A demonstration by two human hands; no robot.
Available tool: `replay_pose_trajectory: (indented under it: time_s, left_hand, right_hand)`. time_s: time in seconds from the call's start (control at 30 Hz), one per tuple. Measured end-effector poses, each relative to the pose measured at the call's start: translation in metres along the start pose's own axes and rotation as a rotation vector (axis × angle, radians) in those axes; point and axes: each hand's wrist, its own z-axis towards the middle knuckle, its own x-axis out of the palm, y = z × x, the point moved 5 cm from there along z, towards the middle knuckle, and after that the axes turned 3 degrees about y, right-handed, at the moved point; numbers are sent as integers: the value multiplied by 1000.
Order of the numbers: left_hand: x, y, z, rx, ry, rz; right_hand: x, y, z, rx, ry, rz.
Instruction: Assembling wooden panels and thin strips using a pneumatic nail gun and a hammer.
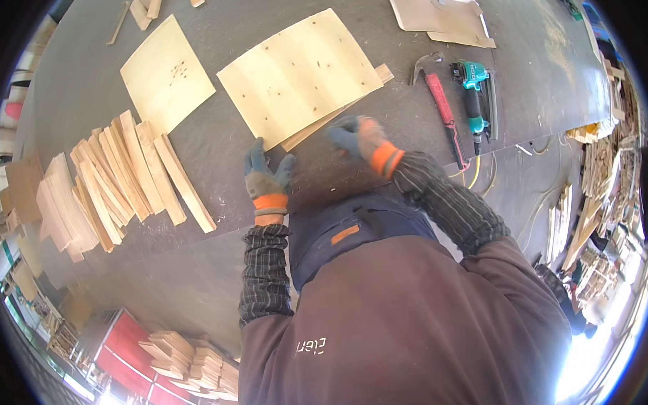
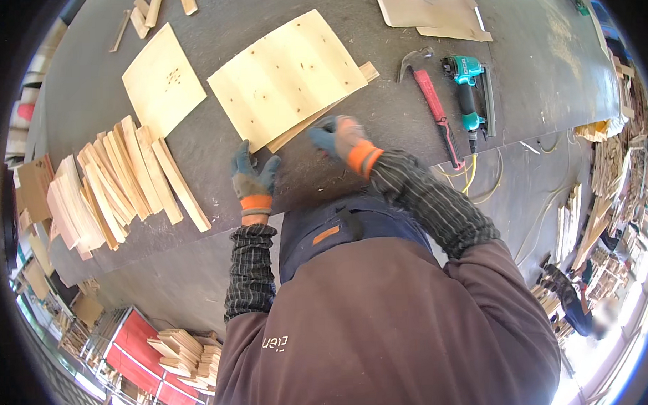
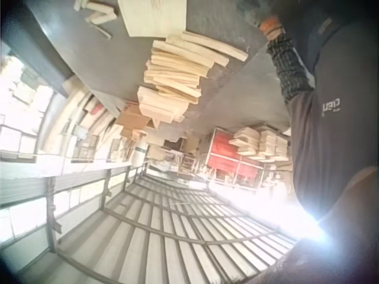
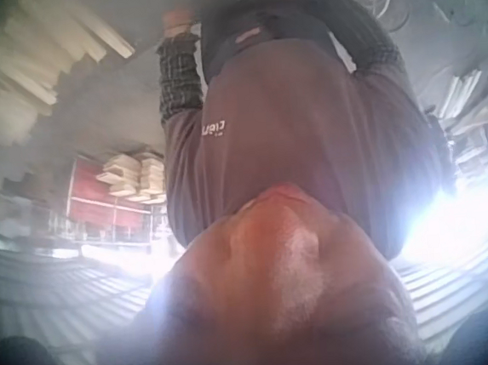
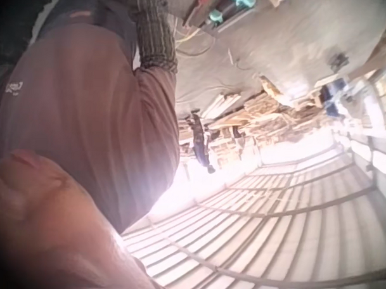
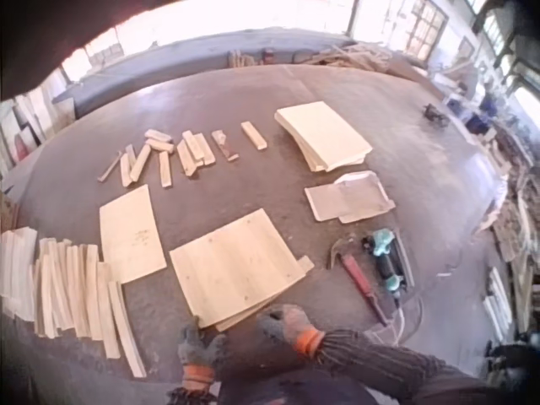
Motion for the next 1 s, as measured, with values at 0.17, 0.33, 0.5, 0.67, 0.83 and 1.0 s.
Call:
replay_pose_trajectory:
  time_s: [0.17, 0.33, 0.5, 0.67, 0.83, 1.0]
  left_hand:
    - [7, 5, 4, 32, -62, 121]
    - [11, -2, 4, 39, -60, 132]
    - [9, -9, 5, 113, -143, 191]
    - [6, -1, 13, 229, -141, 257]
    - [5, -10, 12, 303, -67, 350]
    - [2, -6, 10, 293, -65, 293]
  right_hand:
    - [-117, 14, -6, -390, -429, -470]
    - [-124, -4, 44, -328, -316, -863]
    - [-113, -16, 52, -393, -329, -904]
    - [-112, -26, 53, -440, -351, -777]
    - [-121, -31, 53, -539, -330, -750]
    - [-126, -47, 60, -204, -310, -310]
